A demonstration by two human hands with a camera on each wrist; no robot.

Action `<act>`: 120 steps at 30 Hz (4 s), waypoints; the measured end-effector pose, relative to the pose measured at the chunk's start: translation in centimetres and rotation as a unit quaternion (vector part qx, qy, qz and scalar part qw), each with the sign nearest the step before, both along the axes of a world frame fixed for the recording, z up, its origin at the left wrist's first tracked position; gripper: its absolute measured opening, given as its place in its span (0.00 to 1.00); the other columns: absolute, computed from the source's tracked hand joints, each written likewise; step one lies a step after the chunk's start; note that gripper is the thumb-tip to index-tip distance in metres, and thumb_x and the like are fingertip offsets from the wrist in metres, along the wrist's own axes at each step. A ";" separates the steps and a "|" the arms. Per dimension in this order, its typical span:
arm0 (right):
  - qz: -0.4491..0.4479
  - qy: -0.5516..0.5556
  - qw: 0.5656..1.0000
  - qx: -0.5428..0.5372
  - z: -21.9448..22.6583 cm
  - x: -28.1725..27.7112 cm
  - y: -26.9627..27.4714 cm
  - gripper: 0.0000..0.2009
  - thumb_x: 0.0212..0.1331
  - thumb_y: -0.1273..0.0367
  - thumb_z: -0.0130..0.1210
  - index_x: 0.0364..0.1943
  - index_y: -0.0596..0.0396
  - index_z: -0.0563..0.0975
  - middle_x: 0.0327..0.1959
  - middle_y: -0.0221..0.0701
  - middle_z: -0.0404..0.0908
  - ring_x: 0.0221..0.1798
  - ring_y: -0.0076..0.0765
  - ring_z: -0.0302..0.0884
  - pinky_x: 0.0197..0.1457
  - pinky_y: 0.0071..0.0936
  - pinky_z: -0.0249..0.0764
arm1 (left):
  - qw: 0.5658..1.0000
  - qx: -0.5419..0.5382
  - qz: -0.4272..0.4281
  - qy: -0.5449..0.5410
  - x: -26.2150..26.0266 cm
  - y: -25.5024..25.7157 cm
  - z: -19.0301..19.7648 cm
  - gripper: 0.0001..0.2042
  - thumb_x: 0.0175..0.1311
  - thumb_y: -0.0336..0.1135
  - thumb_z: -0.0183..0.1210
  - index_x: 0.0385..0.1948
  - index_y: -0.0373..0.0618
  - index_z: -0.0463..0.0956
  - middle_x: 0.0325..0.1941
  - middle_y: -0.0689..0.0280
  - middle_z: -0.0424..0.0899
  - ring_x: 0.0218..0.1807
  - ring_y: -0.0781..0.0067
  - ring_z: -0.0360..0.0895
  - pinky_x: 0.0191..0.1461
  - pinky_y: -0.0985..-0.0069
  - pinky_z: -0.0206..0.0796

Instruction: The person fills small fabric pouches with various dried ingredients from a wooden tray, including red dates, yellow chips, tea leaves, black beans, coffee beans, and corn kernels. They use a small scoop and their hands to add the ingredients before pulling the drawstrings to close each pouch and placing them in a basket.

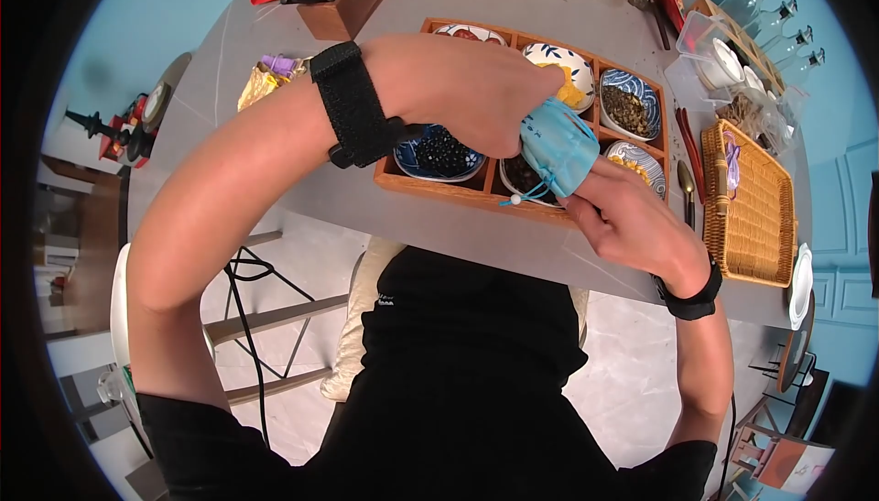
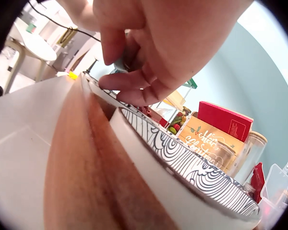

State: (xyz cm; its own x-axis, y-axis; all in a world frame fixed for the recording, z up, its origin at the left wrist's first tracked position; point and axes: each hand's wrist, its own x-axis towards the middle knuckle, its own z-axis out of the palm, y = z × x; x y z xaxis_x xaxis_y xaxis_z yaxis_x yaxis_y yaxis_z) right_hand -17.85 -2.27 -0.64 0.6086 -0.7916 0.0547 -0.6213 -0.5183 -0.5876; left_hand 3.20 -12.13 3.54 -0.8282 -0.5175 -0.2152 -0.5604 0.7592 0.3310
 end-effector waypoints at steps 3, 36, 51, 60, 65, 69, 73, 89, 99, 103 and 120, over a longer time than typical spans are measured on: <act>-0.006 -0.001 1.000 0.000 0.3 0.3 0.1 0.08 0.55 0.80 0.53 0.39 0.63 0.76 0.43 0.45 0.75 0.43 0.56 0.73 0.46 0.38 0.71 | 1.000 0.001 0.000 0.003 0.3 0.0 -0.2 0.16 0.47 0.29 0.62 0.38 0.36 0.70 0.32 0.52 0.79 0.37 0.53 0.79 0.40 0.64 0.68; -0.315 -0.470 0.801 0.197 0.6 4.4 -0.8 0.20 0.61 0.78 0.55 0.57 0.64 0.69 0.46 0.32 0.80 0.47 0.22 0.77 0.52 0.21 0.72 | 0.951 -0.025 0.165 0.259 2.2 3.8 -2.4 0.30 0.50 0.41 0.68 0.52 0.37 0.63 0.42 0.49 0.78 0.42 0.47 0.79 0.42 0.62 0.70; -0.348 -0.308 0.881 0.092 2.8 -2.9 -0.4 0.18 0.65 0.73 0.52 0.58 0.62 0.70 0.49 0.33 0.80 0.42 0.25 0.78 0.52 0.23 0.72 | 0.737 0.091 0.485 0.462 17.8 4.5 -1.4 0.13 0.70 0.37 0.54 0.45 0.36 0.75 0.30 0.73 0.79 0.30 0.87 0.73 0.34 0.84 0.66; -0.477 -0.085 0.871 -0.079 3.1 -18.6 -0.3 0.15 0.62 0.62 0.57 0.34 0.64 0.82 0.29 0.31 0.83 0.35 0.25 0.78 0.41 0.24 0.73 | 0.832 -0.382 0.382 0.128 29.4 0.1 -11.6 0.29 0.56 0.30 0.62 0.61 0.40 0.63 0.57 0.51 0.71 0.58 0.51 0.70 0.60 0.62 0.65; -0.547 0.080 0.824 -0.123 1.4 -28.7 0.4 0.17 0.57 0.72 0.53 0.52 0.62 0.77 0.28 0.40 0.82 0.29 0.34 0.80 0.35 0.30 0.74 | 0.816 -0.235 0.488 0.203 29.5 -0.5 -12.5 0.21 0.62 0.31 0.58 0.57 0.39 0.67 0.56 0.50 0.72 0.59 0.49 0.70 0.62 0.60 0.62; -0.560 0.100 0.822 0.020 -1.9 -32.4 -0.9 0.26 0.52 0.62 0.62 0.55 0.62 0.76 0.44 0.47 0.83 0.48 0.42 0.82 0.52 0.35 0.75 | 0.796 -0.379 0.435 0.185 29.7 0.4 -10.5 0.18 0.69 0.33 0.54 0.58 0.39 0.67 0.58 0.53 0.72 0.61 0.58 0.70 0.60 0.64 0.64; -0.545 0.014 0.836 0.067 -1.7 -27.4 -2.6 0.28 0.48 0.59 0.65 0.52 0.63 0.78 0.42 0.44 0.84 0.46 0.39 0.82 0.50 0.33 0.75 | 0.797 -0.229 0.453 0.327 23.3 3.2 -7.7 0.10 0.71 0.35 0.53 0.31 0.37 0.70 0.31 0.66 0.72 0.35 0.79 0.68 0.40 0.79 0.62; -0.462 -0.241 0.850 -0.077 4.8 -10.3 9.9 0.12 0.51 0.71 0.67 0.35 0.58 0.75 0.32 0.26 0.78 0.34 0.19 0.73 0.37 0.20 0.72 | 0.865 0.132 0.191 0.445 4.3 11.4 -3.2 0.05 0.58 0.25 0.54 0.29 0.37 0.79 0.34 0.58 0.77 0.37 0.65 0.76 0.42 0.74 0.67; -0.270 -0.416 0.868 0.022 -2.9 0.0 10.9 0.14 0.52 0.83 0.59 0.43 0.60 0.73 0.49 0.37 0.71 0.48 0.31 0.76 0.48 0.25 0.75 | 0.842 0.250 0.063 0.474 -2.2 12.7 -5.2 0.19 0.56 0.34 0.67 0.49 0.42 0.76 0.50 0.59 0.75 0.53 0.59 0.73 0.59 0.67 0.63; -0.262 -0.489 0.829 0.075 -4.6 1.5 11.3 0.15 0.53 0.85 0.58 0.44 0.60 0.73 0.51 0.35 0.66 0.50 0.30 0.75 0.51 0.26 0.74 | 0.852 0.191 0.116 0.473 -1.7 13.0 -6.4 0.17 0.54 0.29 0.68 0.46 0.41 0.76 0.48 0.61 0.76 0.50 0.61 0.75 0.54 0.69 0.67; -0.306 -0.283 0.907 0.061 0.3 0.8 11.6 0.19 0.49 0.76 0.67 0.48 0.58 0.79 0.33 0.31 0.77 0.30 0.24 0.73 0.32 0.21 0.69 | 0.912 0.067 0.053 0.402 -0.9 13.9 -7.8 0.17 0.48 0.22 0.63 0.43 0.43 0.76 0.43 0.63 0.78 0.44 0.58 0.78 0.44 0.67 0.74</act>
